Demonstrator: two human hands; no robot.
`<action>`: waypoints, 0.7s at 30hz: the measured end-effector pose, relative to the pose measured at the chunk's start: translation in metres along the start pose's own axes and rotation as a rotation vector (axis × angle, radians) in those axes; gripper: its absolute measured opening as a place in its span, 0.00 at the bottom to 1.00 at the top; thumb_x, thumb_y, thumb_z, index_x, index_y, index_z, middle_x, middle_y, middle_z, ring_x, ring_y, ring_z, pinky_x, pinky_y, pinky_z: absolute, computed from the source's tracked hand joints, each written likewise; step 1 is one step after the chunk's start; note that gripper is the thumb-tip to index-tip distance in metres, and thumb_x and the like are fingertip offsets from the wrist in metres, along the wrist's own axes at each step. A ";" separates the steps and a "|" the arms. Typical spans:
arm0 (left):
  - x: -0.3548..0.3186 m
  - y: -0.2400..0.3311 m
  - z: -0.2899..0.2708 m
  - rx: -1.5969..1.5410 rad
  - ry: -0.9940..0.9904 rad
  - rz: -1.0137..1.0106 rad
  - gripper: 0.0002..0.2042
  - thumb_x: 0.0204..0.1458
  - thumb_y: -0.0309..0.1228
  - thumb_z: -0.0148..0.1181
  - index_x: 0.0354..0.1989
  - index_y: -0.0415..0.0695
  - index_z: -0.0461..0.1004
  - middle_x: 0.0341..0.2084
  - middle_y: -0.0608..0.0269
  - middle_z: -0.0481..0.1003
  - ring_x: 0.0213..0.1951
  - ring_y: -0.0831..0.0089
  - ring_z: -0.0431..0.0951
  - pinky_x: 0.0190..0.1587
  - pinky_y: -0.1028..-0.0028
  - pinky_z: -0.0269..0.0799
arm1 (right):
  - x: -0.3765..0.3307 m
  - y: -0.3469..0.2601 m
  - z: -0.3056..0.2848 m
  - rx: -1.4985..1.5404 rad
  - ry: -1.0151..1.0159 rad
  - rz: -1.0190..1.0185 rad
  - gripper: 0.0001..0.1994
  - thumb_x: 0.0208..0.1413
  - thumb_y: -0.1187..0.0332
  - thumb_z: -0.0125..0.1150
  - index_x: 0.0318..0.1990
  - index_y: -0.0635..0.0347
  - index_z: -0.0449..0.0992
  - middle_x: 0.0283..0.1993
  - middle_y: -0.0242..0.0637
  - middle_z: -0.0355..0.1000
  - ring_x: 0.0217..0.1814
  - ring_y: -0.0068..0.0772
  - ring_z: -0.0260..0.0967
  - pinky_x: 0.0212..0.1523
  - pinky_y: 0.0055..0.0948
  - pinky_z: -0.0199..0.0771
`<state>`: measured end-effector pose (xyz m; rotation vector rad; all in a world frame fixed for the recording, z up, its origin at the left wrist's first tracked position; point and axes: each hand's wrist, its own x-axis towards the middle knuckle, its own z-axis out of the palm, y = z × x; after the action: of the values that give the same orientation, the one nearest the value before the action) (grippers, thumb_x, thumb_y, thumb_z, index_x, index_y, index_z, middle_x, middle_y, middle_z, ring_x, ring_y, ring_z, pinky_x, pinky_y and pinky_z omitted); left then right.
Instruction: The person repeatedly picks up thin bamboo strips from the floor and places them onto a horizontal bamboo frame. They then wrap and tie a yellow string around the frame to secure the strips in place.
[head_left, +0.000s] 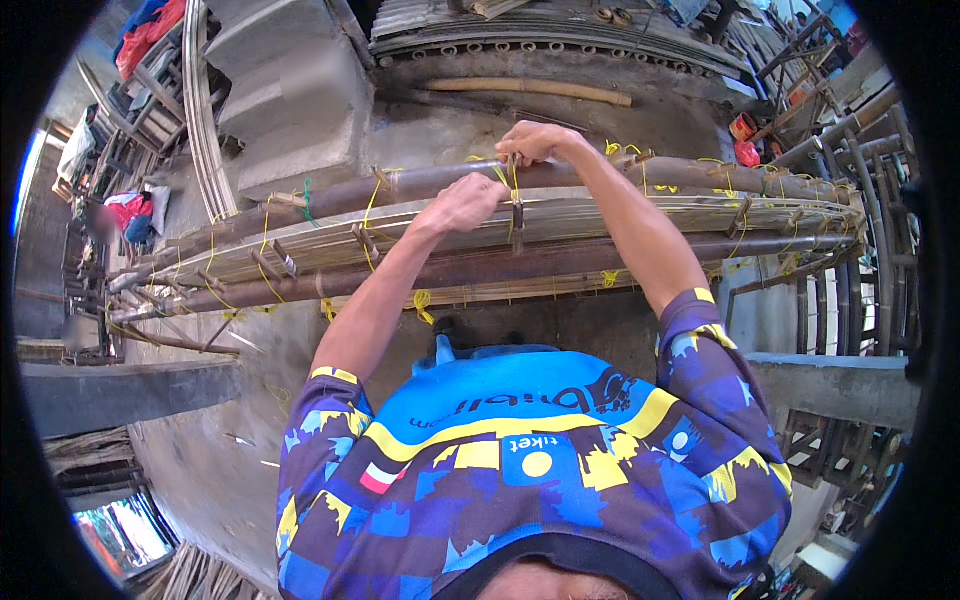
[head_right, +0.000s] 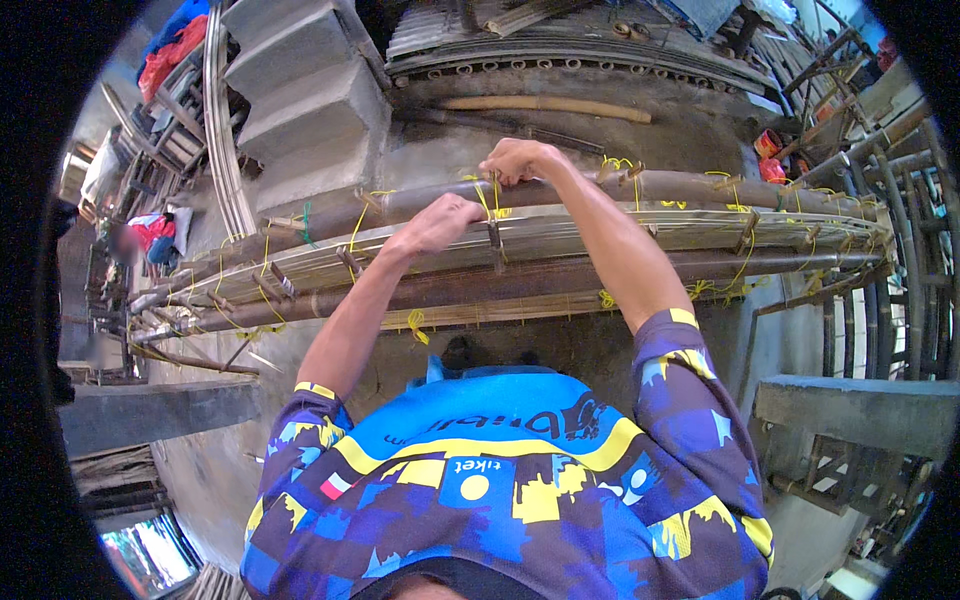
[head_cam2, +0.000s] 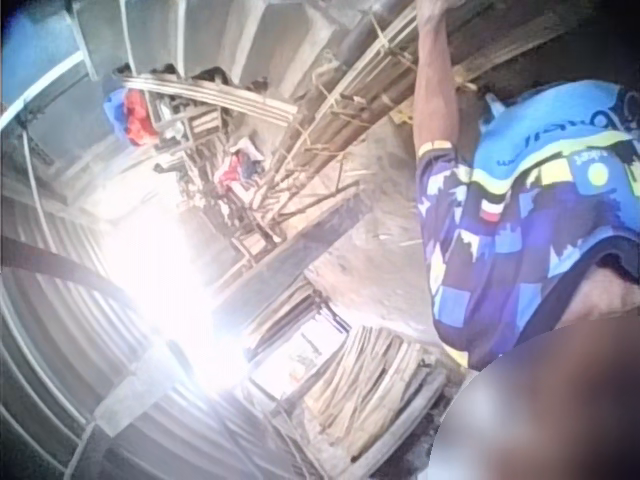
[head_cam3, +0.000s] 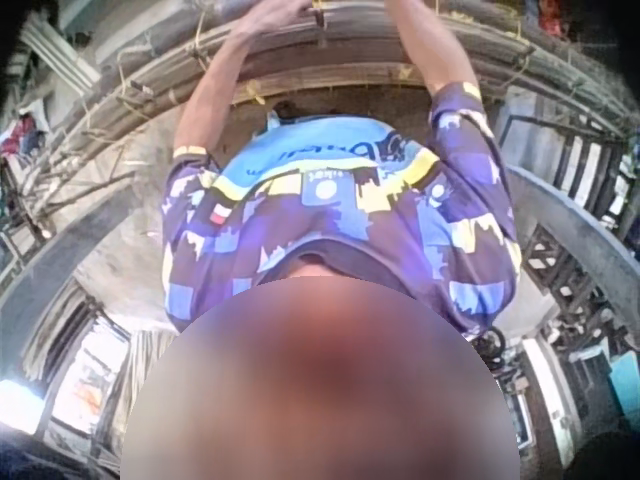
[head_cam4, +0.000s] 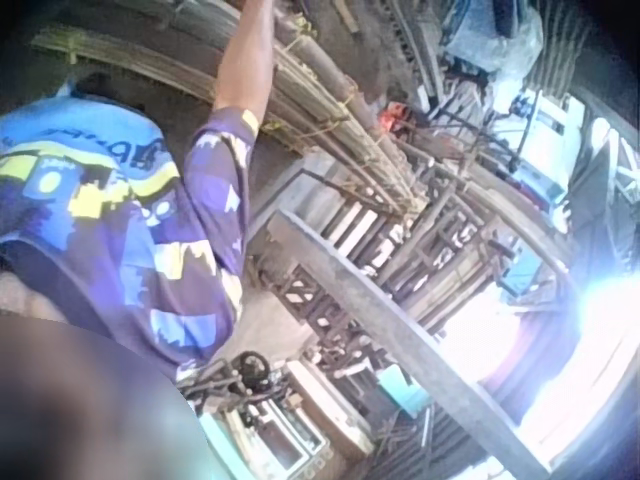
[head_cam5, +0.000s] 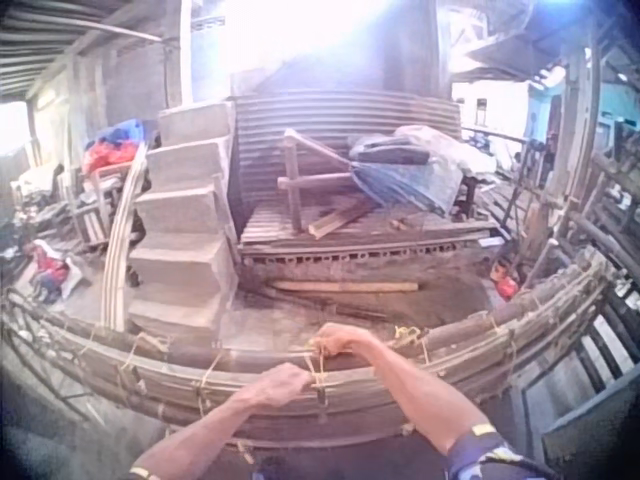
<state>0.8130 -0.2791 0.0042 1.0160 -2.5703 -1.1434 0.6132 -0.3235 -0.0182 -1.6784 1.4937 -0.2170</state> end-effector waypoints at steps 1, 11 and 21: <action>0.001 0.000 0.001 -0.041 -0.002 -0.058 0.17 0.48 0.38 0.46 0.22 0.33 0.67 0.11 0.59 0.61 0.19 0.74 0.60 0.27 0.67 0.60 | 0.000 0.005 0.007 0.212 0.016 -0.006 0.16 0.52 0.60 0.48 0.20 0.60 0.71 0.17 0.30 0.65 0.20 0.25 0.60 0.24 0.30 0.61; 0.001 0.008 -0.002 -0.092 0.037 -0.117 0.15 0.50 0.37 0.48 0.21 0.39 0.73 0.16 0.63 0.71 0.20 0.78 0.64 0.25 0.74 0.61 | -0.112 -0.099 0.034 0.958 0.176 -0.542 0.09 0.57 0.66 0.45 0.28 0.59 0.66 0.16 0.29 0.58 0.15 0.18 0.56 0.16 0.24 0.60; 0.120 -0.006 -0.009 0.052 0.183 0.005 0.09 0.45 0.33 0.50 0.25 0.44 0.76 0.20 0.61 0.75 0.25 0.71 0.73 0.29 0.72 0.68 | -0.145 -0.066 0.138 0.010 0.138 -0.432 0.07 0.48 0.69 0.51 0.28 0.63 0.63 0.20 0.54 0.64 0.24 0.57 0.64 0.25 0.48 0.60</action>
<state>0.7282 -0.3641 -0.0092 1.0704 -2.4688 -0.9395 0.7095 -0.1366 -0.0016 -1.9963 1.2050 -0.5806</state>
